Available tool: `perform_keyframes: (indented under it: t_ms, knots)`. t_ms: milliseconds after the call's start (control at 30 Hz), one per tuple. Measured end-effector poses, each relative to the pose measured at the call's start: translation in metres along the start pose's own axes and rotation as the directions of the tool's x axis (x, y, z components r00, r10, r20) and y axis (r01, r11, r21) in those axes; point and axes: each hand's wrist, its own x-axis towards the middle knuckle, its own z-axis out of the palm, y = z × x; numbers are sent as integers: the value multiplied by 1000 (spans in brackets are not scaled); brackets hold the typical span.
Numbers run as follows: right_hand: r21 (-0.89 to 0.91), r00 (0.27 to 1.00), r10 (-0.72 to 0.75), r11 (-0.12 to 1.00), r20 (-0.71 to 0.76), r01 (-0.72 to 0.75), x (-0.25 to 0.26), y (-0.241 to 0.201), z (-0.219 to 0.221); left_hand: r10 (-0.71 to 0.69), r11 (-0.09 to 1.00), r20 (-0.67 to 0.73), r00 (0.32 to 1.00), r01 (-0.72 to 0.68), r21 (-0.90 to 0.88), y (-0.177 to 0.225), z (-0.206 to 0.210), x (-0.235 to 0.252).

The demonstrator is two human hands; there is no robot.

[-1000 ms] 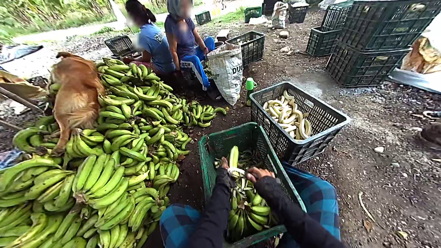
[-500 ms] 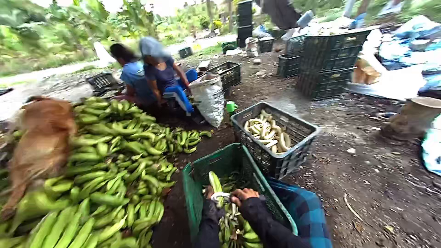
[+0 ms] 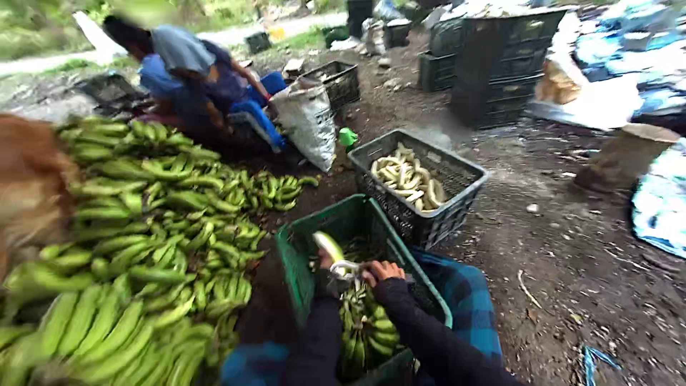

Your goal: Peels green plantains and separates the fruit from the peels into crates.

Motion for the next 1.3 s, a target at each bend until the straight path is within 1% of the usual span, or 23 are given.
perform_keyframes:
  t_ms: [100, 167, 200, 267, 300, 367, 433, 500, 567, 600, 633, 667, 733, 767, 833, 900, 967, 1000, 1067, 1133, 1200, 1233, 1300]
  knots:
    - [-61, 985, -35, 998, -169, 25, 45, -3, -20, 51, 984, 290, 956, 2, -180, -19, -12, -21]
    - [-84, 956, -106, 993, -273, 86, 74, -5, -35, 69, 975, 375, 925, 17, -221, -27, -17, -31]
    - [-72, 966, -96, 994, -242, 81, 80, -13, -47, 52, 975, 317, 947, 20, -219, -23, -15, -36]
    - [-67, 981, -99, 994, -164, 89, 74, -22, -48, 51, 970, 39, 998, -41, -239, -24, -5, -35]
    - [-79, 991, -77, 995, -106, 69, 62, -24, -38, 70, 969, -129, 989, -97, -226, -30, 0, -26]
    - [-85, 999, 20, 996, -26, -23, 27, -21, -4, 70, 974, -432, 899, -156, -167, -33, 10, -11]
    - [-50, 991, 134, 990, 18, -133, -7, -23, 21, 21, 980, -571, 821, -129, -151, -23, 11, -4]
    - [-22, 987, 159, 987, 10, -158, -13, -26, 27, 13, 969, -469, 883, -127, -211, -10, 8, -10]
    - [-26, 995, 42, 999, -87, -44, 15, -24, 21, 83, 973, -96, 992, -101, -208, -6, -3, -20]
    - [-49, 999, 2, 999, -52, -5, 36, -24, 9, 151, 980, 116, 982, -133, -146, -9, -12, -23]
    - [-75, 1000, -24, 997, 10, 24, 59, -23, -4, 198, 980, 293, 935, -181, -84, -14, -21, -24]
    - [-102, 996, -34, 994, 77, 42, 79, -23, -15, 217, 975, 383, 898, -215, -48, -17, -26, -28]
    - [-87, 988, -39, 995, 148, 52, 100, -26, -25, 224, 973, 343, 912, -188, -134, -25, -25, -31]
    - [-64, 991, -51, 996, 125, 60, 94, -30, -24, 195, 965, 234, 953, -144, -219, -29, -20, -30]
    - [-30, 997, -64, 997, 41, 65, 63, -31, -4, 105, 919, -127, 986, -145, -367, -44, 0, -14]
    - [10, 1000, -15, 1000, -13, 15, 26, -20, 30, 10, 885, -388, 922, -189, -426, -65, 15, 19]
    - [37, 997, 58, 998, -53, -56, -1, -10, 53, -239, 898, -292, 926, 96, -430, -45, 5, 27]
    - [43, 994, 84, 996, -66, -81, -5, -6, 56, -304, 900, -281, 910, 178, -398, -35, 6, 19]
    - [36, 994, 47, 998, -98, -43, 4, -4, 49, -178, 919, -245, 953, 71, -388, -42, 17, -4]
    - [-14, 996, -41, 999, -80, 40, 31, -9, 26, 47, 933, -8, 999, -47, -356, -36, 7, -24]
    - [-106, 998, -57, 993, 41, 61, 65, -18, -7, 214, 962, 265, 940, -156, -223, -26, -14, -31]
    - [-160, 994, -39, 986, 97, 55, 79, -20, -19, 241, 966, 365, 899, -187, -178, -28, -21, -30]
    - [-180, 990, -22, 983, 136, 47, 92, -23, -27, 240, 941, 373, 896, -122, -314, -40, -20, -26]
